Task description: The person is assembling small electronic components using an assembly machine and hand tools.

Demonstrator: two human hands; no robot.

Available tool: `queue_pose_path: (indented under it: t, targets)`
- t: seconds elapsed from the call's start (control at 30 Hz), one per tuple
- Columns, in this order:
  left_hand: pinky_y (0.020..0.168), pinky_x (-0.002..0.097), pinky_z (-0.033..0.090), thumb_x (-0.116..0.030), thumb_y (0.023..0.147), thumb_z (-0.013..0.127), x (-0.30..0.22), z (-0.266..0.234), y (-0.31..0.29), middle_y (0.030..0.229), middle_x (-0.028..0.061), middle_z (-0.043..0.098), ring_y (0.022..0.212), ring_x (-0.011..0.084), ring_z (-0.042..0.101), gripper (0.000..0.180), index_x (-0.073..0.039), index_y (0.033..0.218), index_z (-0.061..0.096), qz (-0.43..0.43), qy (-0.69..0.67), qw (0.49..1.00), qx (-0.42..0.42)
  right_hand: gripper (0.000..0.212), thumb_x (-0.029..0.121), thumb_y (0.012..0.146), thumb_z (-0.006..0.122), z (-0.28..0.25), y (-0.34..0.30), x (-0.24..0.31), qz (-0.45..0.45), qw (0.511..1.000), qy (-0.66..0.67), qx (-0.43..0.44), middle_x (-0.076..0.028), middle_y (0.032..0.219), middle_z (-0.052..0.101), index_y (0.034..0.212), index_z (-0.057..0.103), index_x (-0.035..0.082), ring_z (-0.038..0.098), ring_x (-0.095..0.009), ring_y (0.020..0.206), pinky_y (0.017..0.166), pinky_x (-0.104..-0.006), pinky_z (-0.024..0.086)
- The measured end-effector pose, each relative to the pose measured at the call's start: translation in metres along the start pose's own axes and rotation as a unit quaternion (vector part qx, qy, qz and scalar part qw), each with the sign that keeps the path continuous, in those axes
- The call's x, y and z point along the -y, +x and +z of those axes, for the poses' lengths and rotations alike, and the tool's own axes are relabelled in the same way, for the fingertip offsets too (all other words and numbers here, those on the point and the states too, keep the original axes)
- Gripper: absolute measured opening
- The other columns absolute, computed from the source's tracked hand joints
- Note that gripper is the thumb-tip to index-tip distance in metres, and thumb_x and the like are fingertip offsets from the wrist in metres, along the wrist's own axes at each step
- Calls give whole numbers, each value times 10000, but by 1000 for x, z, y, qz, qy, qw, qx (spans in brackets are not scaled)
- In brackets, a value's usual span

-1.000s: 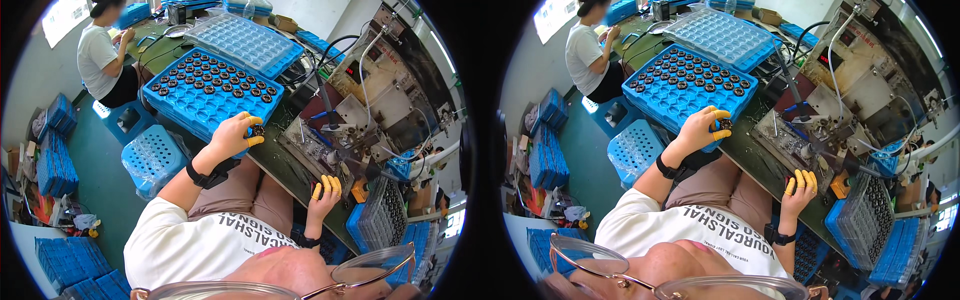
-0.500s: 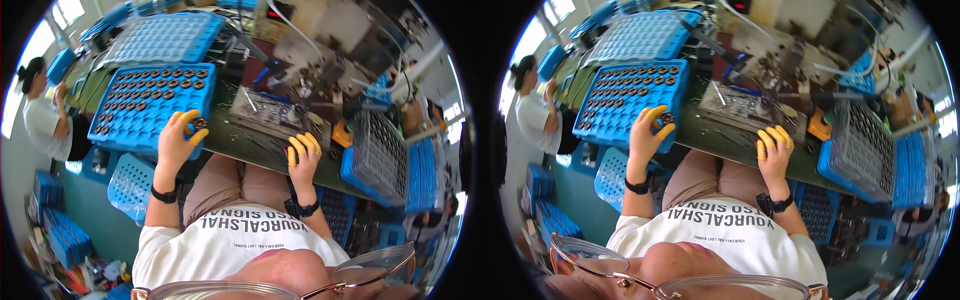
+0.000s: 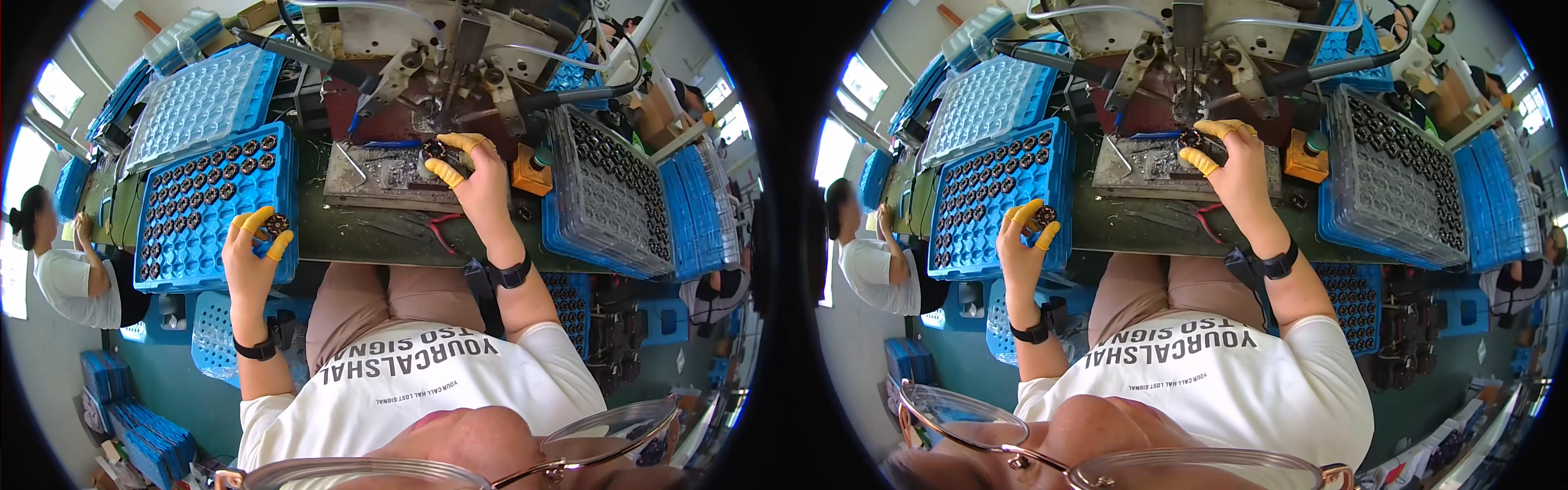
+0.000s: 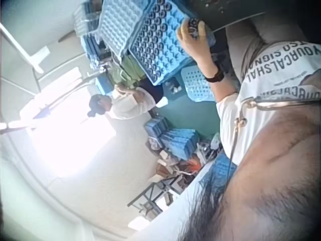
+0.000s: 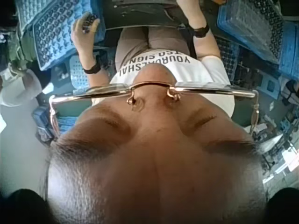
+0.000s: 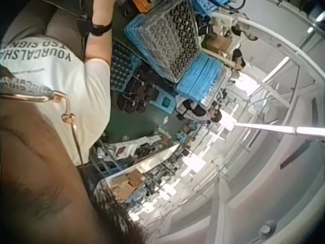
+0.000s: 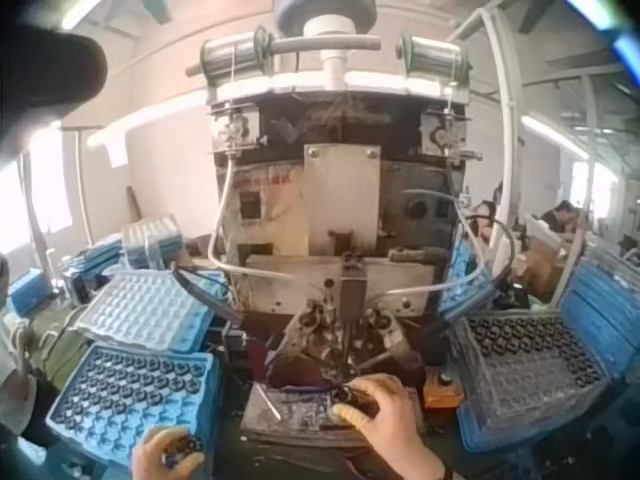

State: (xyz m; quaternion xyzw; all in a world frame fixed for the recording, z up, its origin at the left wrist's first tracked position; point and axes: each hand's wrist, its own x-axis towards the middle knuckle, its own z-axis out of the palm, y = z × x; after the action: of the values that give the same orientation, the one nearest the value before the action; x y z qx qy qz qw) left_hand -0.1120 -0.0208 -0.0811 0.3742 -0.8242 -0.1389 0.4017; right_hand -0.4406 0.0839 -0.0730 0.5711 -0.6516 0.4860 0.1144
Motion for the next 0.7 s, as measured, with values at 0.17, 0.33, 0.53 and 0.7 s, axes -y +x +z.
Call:
queue_pose_path:
  t: [0.17,0.33,0.53,0.7]
  targets:
    - [700,288,459,-69,694,835,-44,8,25,943,52,648,813,180,602,432,-67,1107,710,58,-51,995,-57,415,174,710,857,-21,-18,2,13,998,48,-49,-110,1049,673,1063,677,50,624,-297,965,839,-377,501]
    - [835,331,516,-119,713,835,-94,75,67,1037,112,666,933,268,658,391,-45,1077,710,92,-154,982,55,444,102,703,858,-34,-67,-4,19,996,32,-76,-123,1073,644,1091,656,31,629,-282,971,852,-347,514]
    - [827,340,516,-178,732,845,-103,137,87,1055,131,670,954,274,660,425,-1,1089,696,137,-198,967,79,435,95,712,851,-35,-107,-14,39,998,26,-47,-124,1083,643,1093,654,25,632,-287,985,858,-352,518]
    - [779,323,509,-204,760,837,-104,134,94,1050,128,665,898,252,650,449,11,1120,677,91,-234,956,152,440,103,711,855,-34,-112,-24,52,997,34,-43,-126,1082,642,1096,655,30,632,-291,981,852,-354,523]
